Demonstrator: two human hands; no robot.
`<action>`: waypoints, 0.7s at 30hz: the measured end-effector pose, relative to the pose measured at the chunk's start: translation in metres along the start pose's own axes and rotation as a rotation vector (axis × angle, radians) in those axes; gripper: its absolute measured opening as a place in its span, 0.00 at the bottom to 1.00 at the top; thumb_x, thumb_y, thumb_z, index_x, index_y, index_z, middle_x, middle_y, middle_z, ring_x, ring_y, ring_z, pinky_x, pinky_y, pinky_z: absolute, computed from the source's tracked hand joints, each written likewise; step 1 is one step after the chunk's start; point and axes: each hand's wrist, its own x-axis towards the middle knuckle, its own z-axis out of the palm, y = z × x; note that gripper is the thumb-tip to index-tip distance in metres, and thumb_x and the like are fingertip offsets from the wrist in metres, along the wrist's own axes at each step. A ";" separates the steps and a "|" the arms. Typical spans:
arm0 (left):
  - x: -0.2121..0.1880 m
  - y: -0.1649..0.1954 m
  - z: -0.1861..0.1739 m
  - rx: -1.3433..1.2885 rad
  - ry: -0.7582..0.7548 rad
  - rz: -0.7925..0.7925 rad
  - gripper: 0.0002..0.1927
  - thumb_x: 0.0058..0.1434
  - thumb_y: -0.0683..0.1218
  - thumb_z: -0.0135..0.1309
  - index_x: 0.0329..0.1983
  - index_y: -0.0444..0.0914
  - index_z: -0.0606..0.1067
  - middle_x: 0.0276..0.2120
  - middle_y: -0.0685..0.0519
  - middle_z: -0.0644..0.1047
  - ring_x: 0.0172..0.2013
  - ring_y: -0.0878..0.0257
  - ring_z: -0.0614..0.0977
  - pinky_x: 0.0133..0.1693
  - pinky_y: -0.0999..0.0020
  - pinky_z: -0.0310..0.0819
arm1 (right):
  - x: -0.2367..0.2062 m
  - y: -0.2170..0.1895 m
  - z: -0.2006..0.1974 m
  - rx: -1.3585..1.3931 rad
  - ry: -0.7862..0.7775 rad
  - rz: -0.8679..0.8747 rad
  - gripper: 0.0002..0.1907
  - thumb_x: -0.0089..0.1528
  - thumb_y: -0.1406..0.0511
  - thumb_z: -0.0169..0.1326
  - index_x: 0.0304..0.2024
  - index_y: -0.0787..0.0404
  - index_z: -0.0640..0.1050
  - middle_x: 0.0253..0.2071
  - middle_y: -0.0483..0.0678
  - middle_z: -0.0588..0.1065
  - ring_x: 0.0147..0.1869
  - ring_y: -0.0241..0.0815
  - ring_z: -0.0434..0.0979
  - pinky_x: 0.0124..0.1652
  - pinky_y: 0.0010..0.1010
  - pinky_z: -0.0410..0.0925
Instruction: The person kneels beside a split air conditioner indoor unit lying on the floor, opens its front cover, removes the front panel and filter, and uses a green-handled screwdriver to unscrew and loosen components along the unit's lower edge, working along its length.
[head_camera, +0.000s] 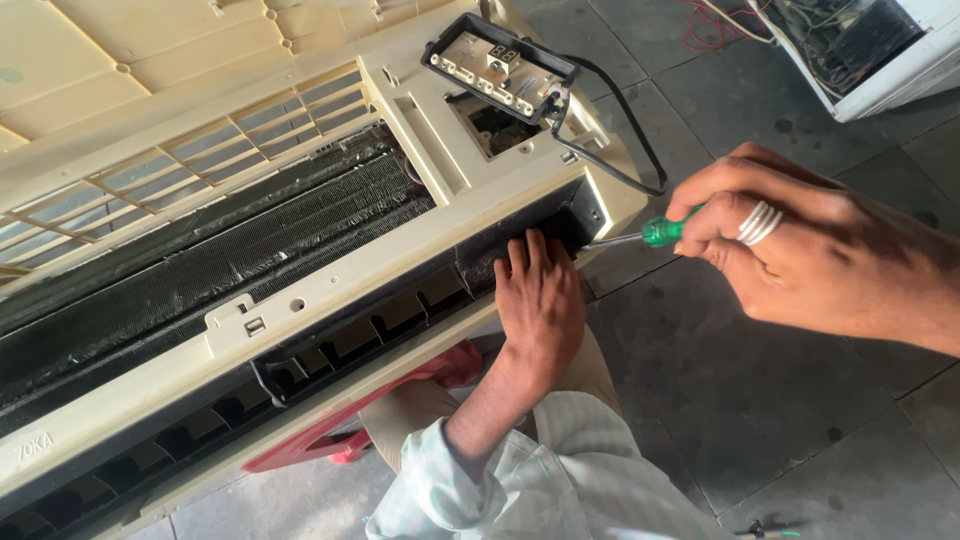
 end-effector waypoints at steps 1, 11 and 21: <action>0.000 0.000 0.000 0.012 0.057 0.007 0.14 0.61 0.47 0.54 0.44 0.32 0.76 0.49 0.40 0.73 0.49 0.47 0.73 0.46 0.51 0.68 | 0.000 0.001 0.000 0.002 0.013 -0.001 0.13 0.53 0.76 0.62 0.35 0.61 0.72 0.46 0.44 0.75 0.49 0.42 0.79 0.42 0.28 0.74; -0.003 -0.022 -0.008 -0.095 0.167 0.190 0.10 0.61 0.46 0.55 0.43 0.36 0.77 0.45 0.40 0.74 0.47 0.46 0.76 0.47 0.53 0.72 | 0.001 0.008 0.002 0.042 0.013 0.014 0.14 0.51 0.78 0.61 0.34 0.63 0.71 0.45 0.45 0.75 0.49 0.43 0.78 0.42 0.28 0.75; 0.005 -0.035 -0.016 0.021 0.019 0.327 0.10 0.59 0.41 0.56 0.45 0.42 0.79 0.42 0.45 0.75 0.44 0.51 0.79 0.37 0.57 0.75 | -0.009 0.017 0.008 0.021 0.010 0.014 0.15 0.53 0.75 0.64 0.37 0.59 0.72 0.47 0.43 0.75 0.50 0.41 0.79 0.43 0.27 0.75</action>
